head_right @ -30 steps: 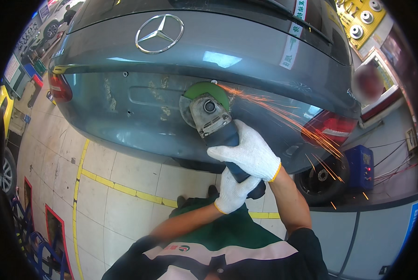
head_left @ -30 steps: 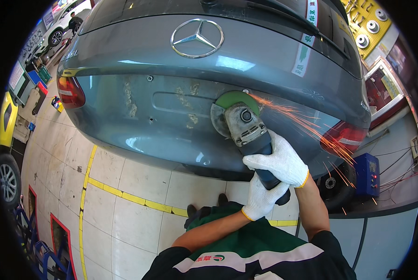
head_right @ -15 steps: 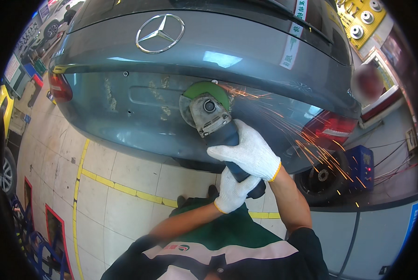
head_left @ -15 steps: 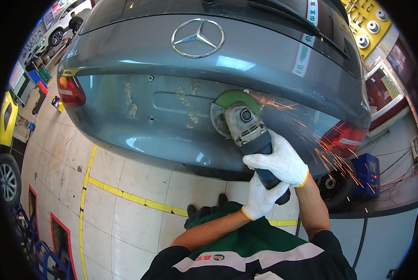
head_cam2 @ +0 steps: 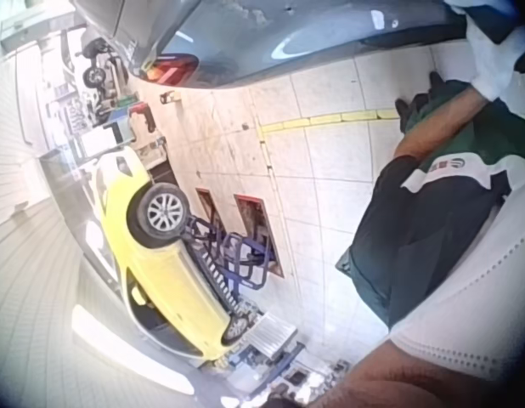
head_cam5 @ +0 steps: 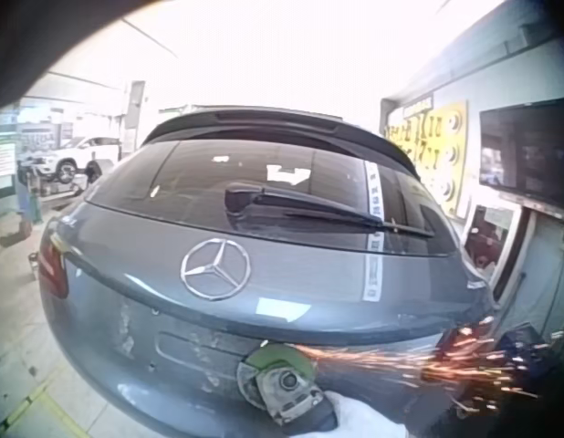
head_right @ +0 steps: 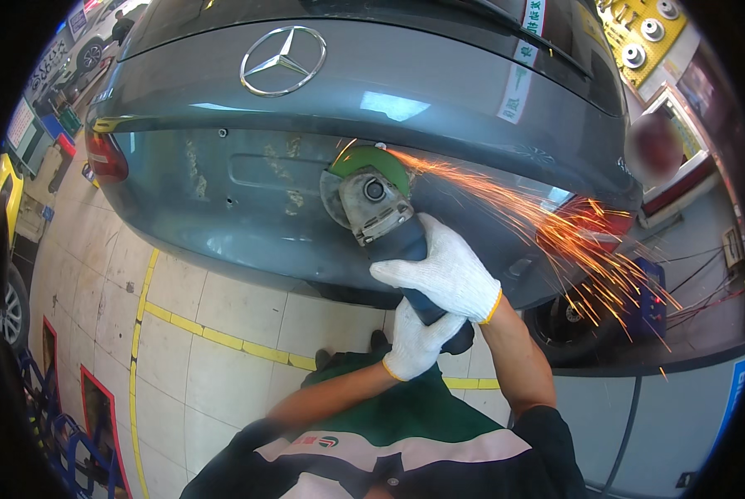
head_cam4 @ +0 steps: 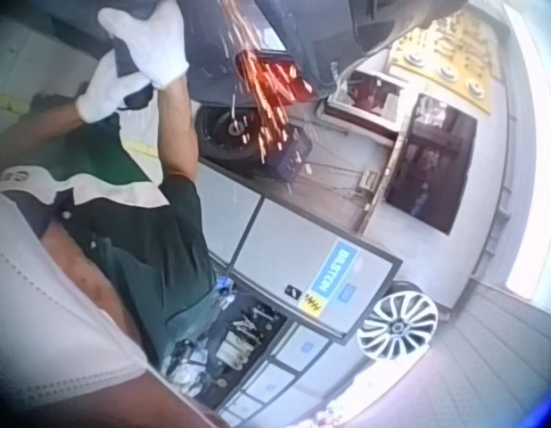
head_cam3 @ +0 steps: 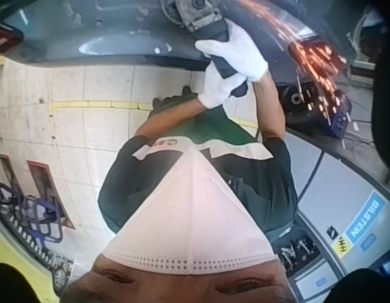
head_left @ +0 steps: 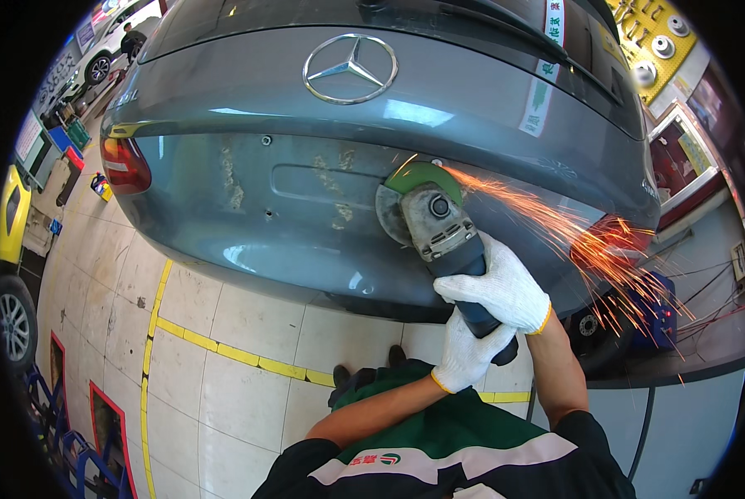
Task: The person uses an angle grinder to remove paint and rust from the rear bumper of a gray Mercedes-Benz. The grinder is held with both hands and moved across the surface, producing sparks as material is removed.
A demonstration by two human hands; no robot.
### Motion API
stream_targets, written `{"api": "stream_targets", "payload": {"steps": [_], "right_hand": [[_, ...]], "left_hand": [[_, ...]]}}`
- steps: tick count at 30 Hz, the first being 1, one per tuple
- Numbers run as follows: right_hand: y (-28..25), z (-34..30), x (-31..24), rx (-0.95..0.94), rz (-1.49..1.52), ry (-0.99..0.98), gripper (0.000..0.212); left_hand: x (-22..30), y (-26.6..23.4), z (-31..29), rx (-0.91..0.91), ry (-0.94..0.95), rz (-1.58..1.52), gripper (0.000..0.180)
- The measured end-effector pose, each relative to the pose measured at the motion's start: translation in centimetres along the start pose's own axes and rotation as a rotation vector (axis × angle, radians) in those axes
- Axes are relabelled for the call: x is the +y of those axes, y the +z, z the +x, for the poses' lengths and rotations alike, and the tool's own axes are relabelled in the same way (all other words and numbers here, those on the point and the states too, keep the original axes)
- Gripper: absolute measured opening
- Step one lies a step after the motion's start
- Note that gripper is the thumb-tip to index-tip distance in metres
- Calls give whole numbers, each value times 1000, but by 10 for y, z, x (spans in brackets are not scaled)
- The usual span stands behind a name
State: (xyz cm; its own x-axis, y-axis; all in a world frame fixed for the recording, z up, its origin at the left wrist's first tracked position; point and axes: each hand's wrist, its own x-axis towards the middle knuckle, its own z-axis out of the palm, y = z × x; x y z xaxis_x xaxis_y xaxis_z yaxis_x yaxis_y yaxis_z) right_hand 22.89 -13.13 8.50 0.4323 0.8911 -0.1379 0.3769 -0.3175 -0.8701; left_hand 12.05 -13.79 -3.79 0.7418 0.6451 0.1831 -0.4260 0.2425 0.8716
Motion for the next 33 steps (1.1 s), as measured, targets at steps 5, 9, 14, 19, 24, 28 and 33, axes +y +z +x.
{"api": "stream_targets", "payload": {"steps": [5,9,14,19,24,28,33], "right_hand": [[-1,-3,3,3,37,14,78],[-1,-3,2,14,32,-17,76],[-2,-4,-5,-2,96,33,73],[0,-6,1,-32,153,16,70],[1,-3,1,-22,159,25,67],[0,-4,-5,-24,164,39,67],[0,-3,-3,-27,141,31,68]], "left_hand": [[3,3,-1,-3,-11,-5,45],[4,5,-2,8,4,-35,49],[4,4,2,3,-13,-35,50],[6,8,-4,34,1,48,53],[3,4,-3,30,-23,-18,56],[8,4,-2,29,-25,14,53],[8,1,-3,15,-38,33,52]]}}
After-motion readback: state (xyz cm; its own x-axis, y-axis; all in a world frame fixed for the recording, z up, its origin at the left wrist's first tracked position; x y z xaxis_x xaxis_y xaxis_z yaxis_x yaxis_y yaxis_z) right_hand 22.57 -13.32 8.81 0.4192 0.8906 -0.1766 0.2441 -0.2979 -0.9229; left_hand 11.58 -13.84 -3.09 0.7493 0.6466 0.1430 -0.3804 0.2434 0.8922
